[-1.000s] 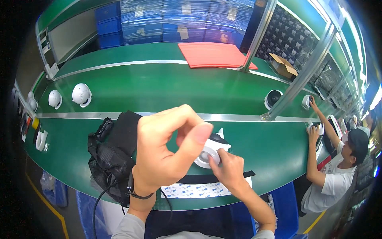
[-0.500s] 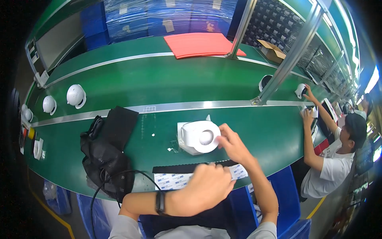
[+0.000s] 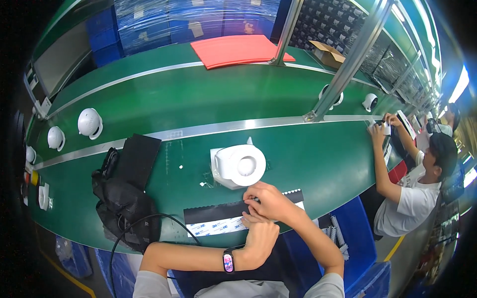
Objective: Attaching adhesive foam seals and inserting camera modules into housings on an assembly line.
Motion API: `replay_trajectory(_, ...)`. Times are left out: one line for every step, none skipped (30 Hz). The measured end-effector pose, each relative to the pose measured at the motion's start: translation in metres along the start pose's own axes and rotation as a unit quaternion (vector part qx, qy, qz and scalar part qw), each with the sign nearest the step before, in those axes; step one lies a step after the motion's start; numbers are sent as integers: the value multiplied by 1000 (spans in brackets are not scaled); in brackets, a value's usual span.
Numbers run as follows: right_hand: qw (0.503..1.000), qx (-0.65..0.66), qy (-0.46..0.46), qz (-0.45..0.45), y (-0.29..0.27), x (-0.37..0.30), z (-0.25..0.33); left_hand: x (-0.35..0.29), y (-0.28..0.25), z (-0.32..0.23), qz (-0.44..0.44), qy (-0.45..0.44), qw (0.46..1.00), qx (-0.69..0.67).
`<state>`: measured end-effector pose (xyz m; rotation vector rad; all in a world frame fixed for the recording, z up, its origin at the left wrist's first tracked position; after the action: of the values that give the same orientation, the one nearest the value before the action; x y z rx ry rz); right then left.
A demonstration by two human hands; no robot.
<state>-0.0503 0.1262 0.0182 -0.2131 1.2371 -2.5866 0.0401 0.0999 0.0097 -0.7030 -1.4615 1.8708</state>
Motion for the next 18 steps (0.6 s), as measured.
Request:
replay_trajectory(1000,2,1,1,1,0,0,1,3,-2,2,0,1000,-1)
replay_trajectory(1000,-26,-3,-1,1,1,3,2,8,-6,10,7,1000,3)
replay_trajectory(998,-56,-8,-5,0,1,7,2,8,-6,14,13,1000,8)
replay_trajectory(998,-57,-9,-5,1,0,7,1,7,-6,14,12,1000,8)
replay_trajectory(995,-90,-37,-9,4,-1,13,0,6,-7,19,25,999,15)
replay_trajectory(990,-124,-66,-13,5,-1,19,0,6,-8,24,36,999,23)
replay_trajectory(990,-124,-67,-12,3,0,21,0,6,-7,24,35,999,23)
replay_trajectory(988,-134,-77,-10,1,-1,28,0,7,-10,24,44,998,32)
replay_trajectory(985,-145,-89,-7,-1,-1,34,0,8,-11,23,53,997,42)
replay_trajectory(985,-147,-90,-7,-3,-2,35,1,10,-11,22,51,998,42)
replay_trajectory(988,-124,-91,-24,-9,-6,35,2,12,-13,19,48,998,43)
replay_trajectory(990,-100,-94,-40,-16,-8,36,4,12,-11,19,43,998,44)
replay_trajectory(990,-100,-98,-38,-21,-10,39,5,12,-9,19,40,998,44)
replay_trajectory(994,-74,-66,-55,-34,-13,38,6,14,-7,28,38,998,38)
replay_trajectory(996,-50,-32,-73,-46,-16,40,7,12,-6,36,38,998,32)
replay_trajectory(996,-50,-33,-72,-51,-17,48,6,6,-1,36,36,998,31)
replay_trajectory(995,-13,-51,-90,-60,-17,59,3,-1,4,25,40,999,-3)
replay_trajectory(992,23,-66,-108,-69,-18,67,1,-12,11,13,45,998,-39)
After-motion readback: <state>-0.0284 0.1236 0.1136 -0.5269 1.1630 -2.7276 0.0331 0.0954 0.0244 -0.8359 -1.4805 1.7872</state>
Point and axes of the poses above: each hand's wrist, its own x-axis towards the middle knuckle, its own y-axis out of the palm, z = x × y, the point moved 10 cm from there along x, towards the middle knuckle, and after that the axes turned 2 degrees about z, right-handed, at the moved point
